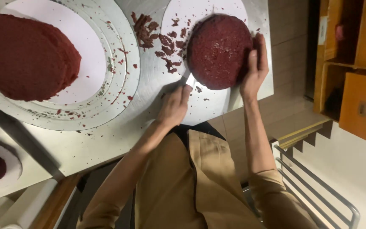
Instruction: The person uses a long serrated knife to slice a round red velvet cake horizontally into two layers on a white plate. They then separate the layers and place them on the counter.
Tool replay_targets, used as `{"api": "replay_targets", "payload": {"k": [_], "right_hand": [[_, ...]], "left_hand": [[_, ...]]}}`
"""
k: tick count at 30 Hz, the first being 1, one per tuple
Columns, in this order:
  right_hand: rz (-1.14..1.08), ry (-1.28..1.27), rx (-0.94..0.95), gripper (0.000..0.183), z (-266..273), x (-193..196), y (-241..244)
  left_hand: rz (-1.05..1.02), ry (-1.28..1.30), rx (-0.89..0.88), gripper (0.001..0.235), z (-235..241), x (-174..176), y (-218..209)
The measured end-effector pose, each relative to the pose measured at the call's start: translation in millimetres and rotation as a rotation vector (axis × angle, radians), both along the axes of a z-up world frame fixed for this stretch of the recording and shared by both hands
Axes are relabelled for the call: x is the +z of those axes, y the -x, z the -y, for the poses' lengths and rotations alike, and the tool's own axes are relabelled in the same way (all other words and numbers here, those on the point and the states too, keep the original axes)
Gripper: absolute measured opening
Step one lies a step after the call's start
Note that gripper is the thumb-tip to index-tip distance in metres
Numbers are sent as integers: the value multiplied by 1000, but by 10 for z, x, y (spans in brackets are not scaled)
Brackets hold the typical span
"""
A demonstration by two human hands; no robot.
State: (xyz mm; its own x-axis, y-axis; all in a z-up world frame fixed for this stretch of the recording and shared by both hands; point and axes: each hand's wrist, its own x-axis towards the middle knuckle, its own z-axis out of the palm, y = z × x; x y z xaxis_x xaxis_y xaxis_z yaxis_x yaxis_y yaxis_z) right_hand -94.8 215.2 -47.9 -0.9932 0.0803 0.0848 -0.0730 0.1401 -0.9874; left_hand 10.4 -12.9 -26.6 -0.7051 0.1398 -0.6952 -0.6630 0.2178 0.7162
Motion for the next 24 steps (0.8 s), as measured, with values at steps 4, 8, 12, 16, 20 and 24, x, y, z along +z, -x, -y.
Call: {"api": "replay_targets", "payload": {"k": [4, 8, 12, 16, 20, 24], "right_hand": [[76, -79, 11, 55, 33, -18, 135], [30, -17, 12, 42, -15, -81, 178], [7, -7, 41, 38, -69, -70, 241], [6, -112, 97, 38, -214, -28, 448], [-6, -90, 199, 33, -315, -58, 586], [23, -67, 201, 30, -381, -74, 645]], "left_hand": [[-133, 38, -4, 37, -58, 3, -31], [-194, 81, -63, 33, -60, -52, 1], [-178, 52, -104, 33, -49, -2, 79], [-113, 30, -150, 33, -3, 60, 149], [-160, 18, -187, 32, 0, -45, 104], [-218, 46, -210, 31, -42, -139, 133]]}}
